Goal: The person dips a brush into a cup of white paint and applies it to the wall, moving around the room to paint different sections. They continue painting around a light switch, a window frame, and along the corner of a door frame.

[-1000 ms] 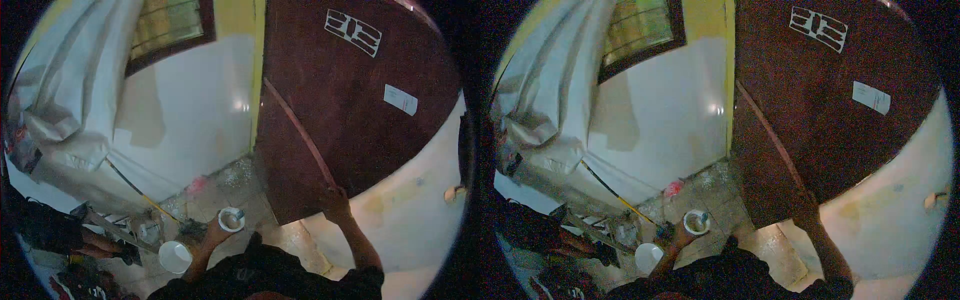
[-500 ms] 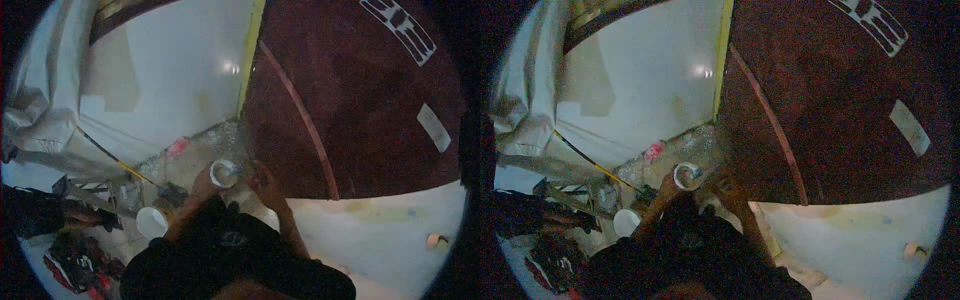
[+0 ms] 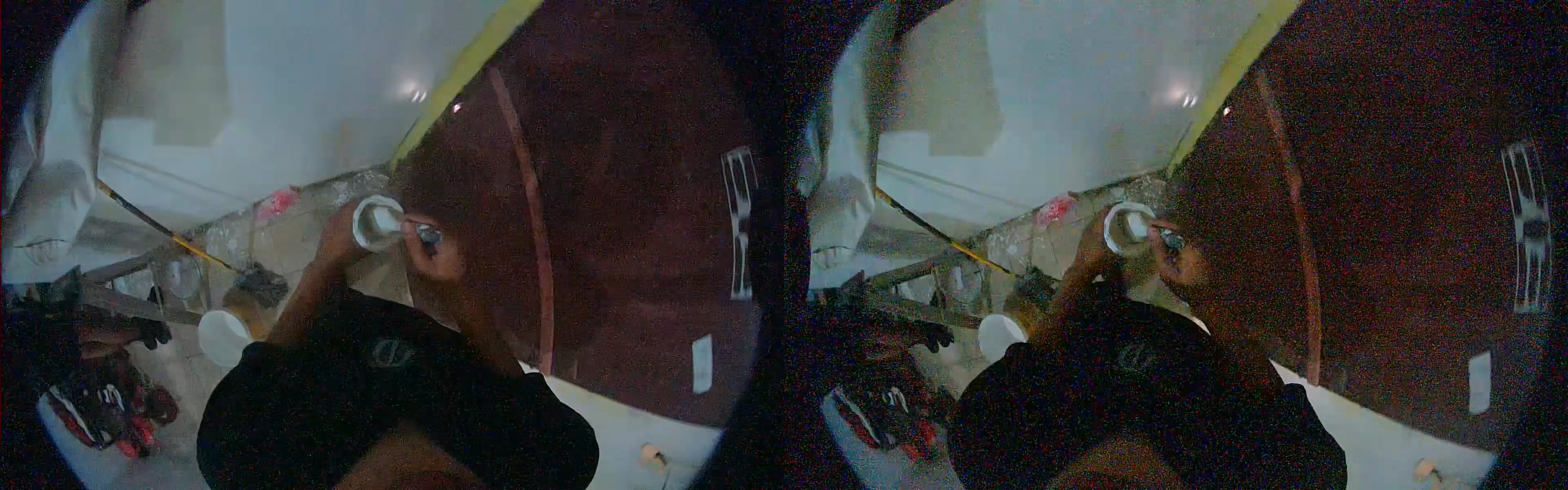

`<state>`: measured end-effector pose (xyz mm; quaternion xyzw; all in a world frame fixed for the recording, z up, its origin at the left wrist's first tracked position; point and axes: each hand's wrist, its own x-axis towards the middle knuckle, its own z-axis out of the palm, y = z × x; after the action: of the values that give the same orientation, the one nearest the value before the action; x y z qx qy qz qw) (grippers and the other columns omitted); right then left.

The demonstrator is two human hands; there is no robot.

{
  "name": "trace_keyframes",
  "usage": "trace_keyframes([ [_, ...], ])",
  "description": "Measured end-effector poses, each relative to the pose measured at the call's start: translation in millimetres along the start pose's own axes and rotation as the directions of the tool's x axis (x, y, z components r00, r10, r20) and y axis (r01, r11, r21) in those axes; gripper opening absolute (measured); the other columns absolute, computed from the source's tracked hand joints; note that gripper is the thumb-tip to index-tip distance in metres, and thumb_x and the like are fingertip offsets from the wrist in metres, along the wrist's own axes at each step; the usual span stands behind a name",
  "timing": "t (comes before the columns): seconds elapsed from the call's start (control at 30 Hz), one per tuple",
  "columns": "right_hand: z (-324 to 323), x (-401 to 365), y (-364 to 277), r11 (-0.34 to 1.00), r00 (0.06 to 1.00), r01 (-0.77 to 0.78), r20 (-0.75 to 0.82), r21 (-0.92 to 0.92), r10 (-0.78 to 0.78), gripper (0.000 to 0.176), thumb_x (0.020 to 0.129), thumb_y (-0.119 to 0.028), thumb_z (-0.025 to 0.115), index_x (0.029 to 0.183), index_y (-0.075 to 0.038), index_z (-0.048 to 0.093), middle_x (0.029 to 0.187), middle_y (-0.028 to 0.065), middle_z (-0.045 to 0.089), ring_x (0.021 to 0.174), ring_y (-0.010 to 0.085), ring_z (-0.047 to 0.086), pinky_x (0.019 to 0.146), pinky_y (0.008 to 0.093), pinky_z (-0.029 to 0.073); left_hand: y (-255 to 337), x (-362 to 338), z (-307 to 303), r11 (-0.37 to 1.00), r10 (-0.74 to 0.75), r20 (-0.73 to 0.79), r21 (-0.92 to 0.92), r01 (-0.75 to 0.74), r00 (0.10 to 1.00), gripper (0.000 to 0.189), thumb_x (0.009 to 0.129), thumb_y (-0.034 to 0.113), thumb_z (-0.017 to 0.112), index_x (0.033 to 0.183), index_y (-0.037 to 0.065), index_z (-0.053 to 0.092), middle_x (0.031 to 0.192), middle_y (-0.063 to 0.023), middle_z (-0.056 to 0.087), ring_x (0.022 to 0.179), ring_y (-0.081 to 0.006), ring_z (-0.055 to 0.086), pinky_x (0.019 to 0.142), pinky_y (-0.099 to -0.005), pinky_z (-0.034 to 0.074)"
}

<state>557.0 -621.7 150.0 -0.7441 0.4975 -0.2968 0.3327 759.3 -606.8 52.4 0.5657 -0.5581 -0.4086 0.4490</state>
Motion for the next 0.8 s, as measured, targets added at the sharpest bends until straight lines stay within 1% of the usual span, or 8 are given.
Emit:
trace_keyframes([
  [0.07, 7.3, 34.2, -12.6, 0.996, 0.997, 0.076, -0.005, -0.05, -0.076, 0.025, 0.104, -0.022, 0.073, 0.12, -0.004, 0.076, 0.111, 0.0143, 0.077, 0.105, 0.0197, 0.073, 0.093, 0.0356, 0.057, -16.6, 30.2, -15.2, 1.0, 0.001, -0.013, -0.029, -0.002, 1.0, 0.065, 0.075, 0.031, 0.093, 0.131, 0.01, 0.07, 0.128, -0.0181, 0.072, 0.119, -0.0401, 0.068, 0.102, -0.0491, 0.054],
  [0.13, 22.0, 57.9, -15.9, 0.991, 0.997, -0.068, -0.033, 0.114, 0.072, 0.019, 0.097, -0.017, 0.08, 0.113, -0.008, 0.077, 0.111, 0.012, 0.078, 0.101, 0.0281, 0.075, 0.092, 0.0387, 0.059, -28.0, 53.8, -27.0, 0.95, 0.212, -0.054, 0.247, -0.193, 0.976, 0.067, 0.072, 0.03, 0.094, 0.131, 0.011, 0.071, 0.127, -0.0168, 0.073, 0.117, -0.0393, 0.069, 0.101, -0.0484, 0.055],
  [0.27, 21.2, 77.5, -45.1, 0.894, 0.923, -0.381, 0.043, 0.236, 0.382, 0.023, 0.103, -0.022, 0.074, 0.119, -0.006, 0.077, 0.106, 0.0131, 0.078, 0.092, 0.0212, 0.075, 0.082, 0.0346, 0.061, -15.7, 88.4, -37.2, 0.956, 0.126, 0.079, 0.258, -0.143, 0.989, 0.068, 0.071, 0.029, 0.096, 0.132, 0.011, 0.071, 0.126, -0.0162, 0.073, 0.118, -0.0385, 0.069, 0.103, -0.0484, 0.054],
  [0.37, 35.6, 84.4, -2.3, 0.999, 0.995, 0.026, -0.099, -0.032, -0.029, 0.025, 0.104, -0.023, 0.074, 0.119, -0.004, 0.077, 0.103, 0.013, 0.078, 0.089, 0.0202, 0.075, 0.078, 0.0332, 0.061, -55.8, 100.1, -27.0, 0.901, 0.428, -0.054, 0.105, -0.421, 0.902, 0.068, 0.072, 0.031, 0.096, 0.132, 0.009, 0.071, 0.125, -0.0166, 0.073, 0.119, -0.0388, 0.068, 0.105, -0.0493, 0.054],
  [0.57, 33.7, 88.0, 16.8, 0.991, 0.986, -0.134, -0.095, 0.005, 0.134, 0.026, 0.106, -0.023, 0.071, 0.119, -0.002, 0.076, 0.103, 0.0115, 0.078, 0.088, 0.0174, 0.073, 0.078, 0.0345, 0.061, -67.1, 117.9, -23.8, 0.861, 0.422, -0.024, 0.323, -0.392, 0.906, 0.072, 0.075, 0.034, 0.096, 0.136, 0.008, 0.068, 0.13, -0.0178, 0.071, 0.121, -0.0391, 0.068, 0.104, -0.0498, 0.055],
  [0.63, 26.8, 96.8, -1.1, 0.922, 0.976, -0.052, -0.177, 0.385, 0.129, 0.023, 0.105, -0.02, 0.072, 0.119, -0.003, 0.076, 0.103, 0.0108, 0.078, 0.086, 0.0146, 0.073, 0.077, 0.0328, 0.061, -57.6, 131.5, -29.6, 0.901, 0.259, 0.018, 0.357, -0.248, 0.966, 0.076, 0.076, 0.037, 0.096, 0.139, 0.007, 0.065, 0.132, -0.0182, 0.069, 0.122, -0.0391, 0.068, 0.105, -0.0493, 0.054],
  [0.77, -2.9, 106.6, 13.1, 0.97, 0.966, 0.194, -0.202, 0.149, -0.162, 0.024, 0.103, -0.016, 0.073, 0.124, -0.004, 0.074, 0.11, 0.012, 0.078, 0.102, 0.0243, 0.074, 0.088, 0.0357, 0.061, -30.2, 140.1, -38.9, 0.895, 0.263, 0.037, 0.363, -0.258, 0.964, 0.077, 0.076, 0.039, 0.095, 0.139, 0.007, 0.065, 0.133, -0.0186, 0.07, 0.122, -0.0396, 0.067, 0.105, -0.0492, 0.054],
  [0.8, -4.8, 109.1, 9.2, 0.983, 0.98, 0.067, -0.197, 0.169, -0.033, 0.024, 0.103, -0.017, 0.073, 0.124, -0.005, 0.074, 0.11, 0.0128, 0.078, 0.102, 0.0255, 0.075, 0.088, 0.0365, 0.061, -24.7, 140.3, -40.7, 0.898, 0.226, 0.012, 0.385, -0.213, 0.974, 0.078, 0.075, 0.039, 0.096, 0.139, 0.007, 0.065, 0.133, -0.0193, 0.07, 0.122, -0.0396, 0.068, 0.104, -0.0496, 0.054],
])
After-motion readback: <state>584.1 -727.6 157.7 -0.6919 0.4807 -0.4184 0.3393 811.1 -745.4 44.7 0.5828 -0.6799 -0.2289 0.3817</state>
